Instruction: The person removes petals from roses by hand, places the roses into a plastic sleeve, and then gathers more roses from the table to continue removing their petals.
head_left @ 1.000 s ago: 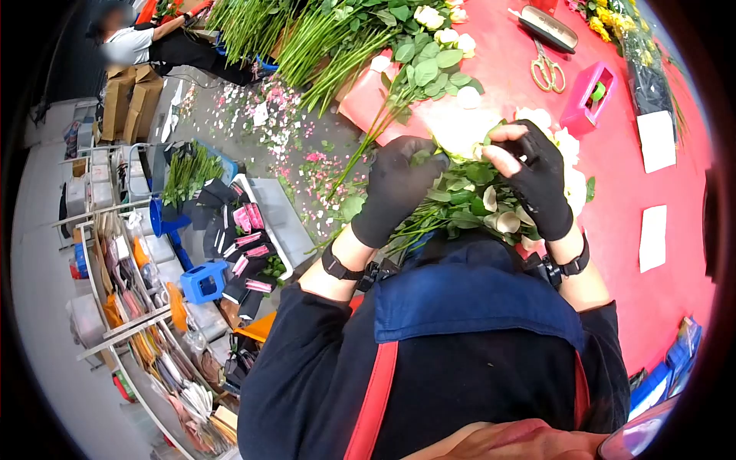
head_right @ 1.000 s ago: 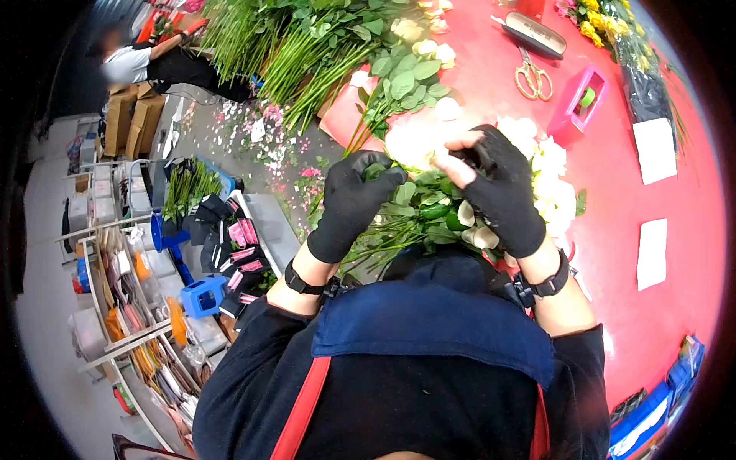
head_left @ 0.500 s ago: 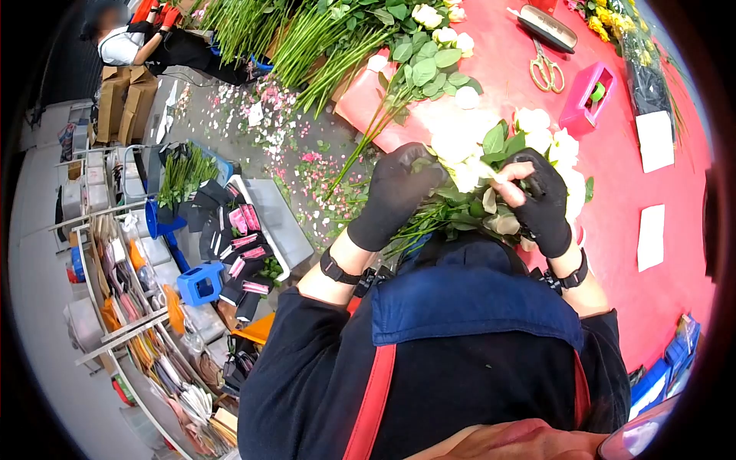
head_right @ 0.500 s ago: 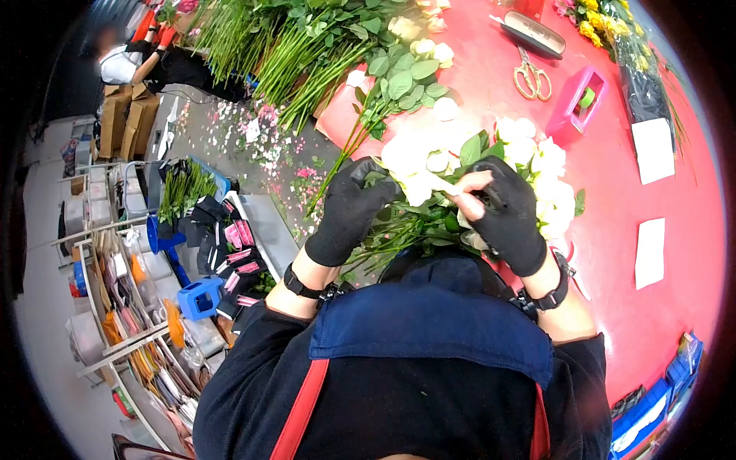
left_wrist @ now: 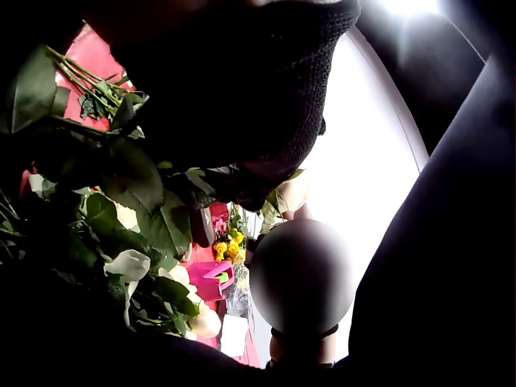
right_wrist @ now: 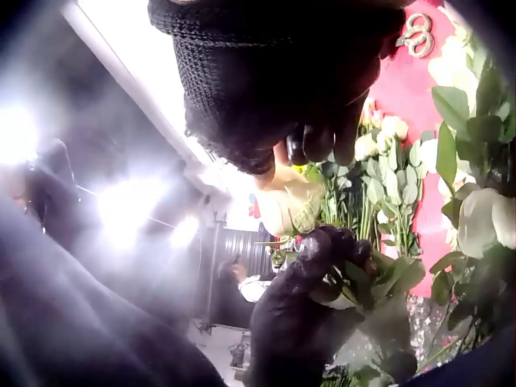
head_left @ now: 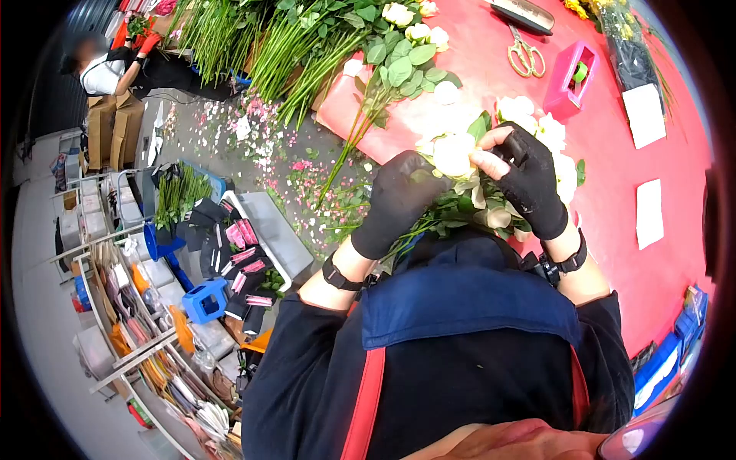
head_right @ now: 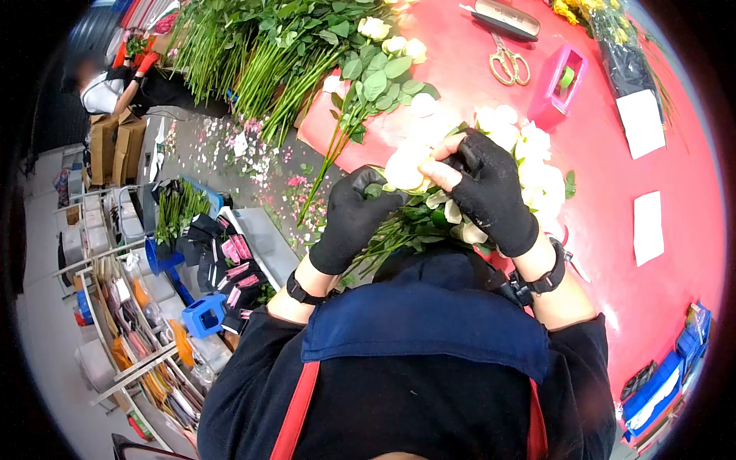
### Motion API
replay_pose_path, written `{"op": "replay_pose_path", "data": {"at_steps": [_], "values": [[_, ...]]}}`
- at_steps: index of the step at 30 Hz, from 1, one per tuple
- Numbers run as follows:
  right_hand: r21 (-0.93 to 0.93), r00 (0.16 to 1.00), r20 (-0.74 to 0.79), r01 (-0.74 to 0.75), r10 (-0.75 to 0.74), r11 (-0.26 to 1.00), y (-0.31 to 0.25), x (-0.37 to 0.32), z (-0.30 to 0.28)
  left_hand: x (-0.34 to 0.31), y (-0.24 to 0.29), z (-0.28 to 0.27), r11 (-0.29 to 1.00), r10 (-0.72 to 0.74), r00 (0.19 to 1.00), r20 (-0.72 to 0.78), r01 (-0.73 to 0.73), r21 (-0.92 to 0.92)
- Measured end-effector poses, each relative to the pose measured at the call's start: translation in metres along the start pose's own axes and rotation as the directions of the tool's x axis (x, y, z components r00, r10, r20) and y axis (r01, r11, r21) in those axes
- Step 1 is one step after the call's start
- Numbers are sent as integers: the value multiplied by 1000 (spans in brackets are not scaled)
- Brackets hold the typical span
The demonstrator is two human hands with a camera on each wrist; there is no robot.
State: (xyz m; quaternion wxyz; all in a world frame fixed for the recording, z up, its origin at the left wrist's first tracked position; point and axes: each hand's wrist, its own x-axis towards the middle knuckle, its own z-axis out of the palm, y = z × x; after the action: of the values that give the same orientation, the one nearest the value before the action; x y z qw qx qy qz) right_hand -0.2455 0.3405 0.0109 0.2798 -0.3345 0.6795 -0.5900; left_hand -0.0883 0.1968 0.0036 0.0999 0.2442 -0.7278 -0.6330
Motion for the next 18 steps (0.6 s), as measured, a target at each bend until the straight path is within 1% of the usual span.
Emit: {"op": "replay_pose_path", "data": {"at_steps": [2,5,8,11,14,15,17,18], "values": [[8,994,66,-91,90,996,-1,0,0,0,3,2,998,-39,999,-34,37,-45],[8,998,32,-56,56,998,4,-2,3,-2,-4,-1,981,-151,988,-28,147,-131],[-88,999,-26,31,-34,996,11,-5,3,2,3,-4,949,-247,969,-11,240,-205],[66,993,-71,-90,95,994,20,-12,3,3,-5,-3,960,-176,984,16,176,-217],[55,983,-126,-129,135,990,28,-16,-5,4,-6,-5,944,-245,969,27,245,-222],[23,977,-148,-149,151,989,29,-17,-10,5,-7,-5,947,-244,969,20,243,-212],[-75,980,-182,-93,78,993,25,-16,-18,7,-7,-5,952,-241,970,3,237,-192],[-126,969,-247,-23,-9,992,22,-16,-16,8,-8,-4,966,-209,978,-7,206,-157]]}}
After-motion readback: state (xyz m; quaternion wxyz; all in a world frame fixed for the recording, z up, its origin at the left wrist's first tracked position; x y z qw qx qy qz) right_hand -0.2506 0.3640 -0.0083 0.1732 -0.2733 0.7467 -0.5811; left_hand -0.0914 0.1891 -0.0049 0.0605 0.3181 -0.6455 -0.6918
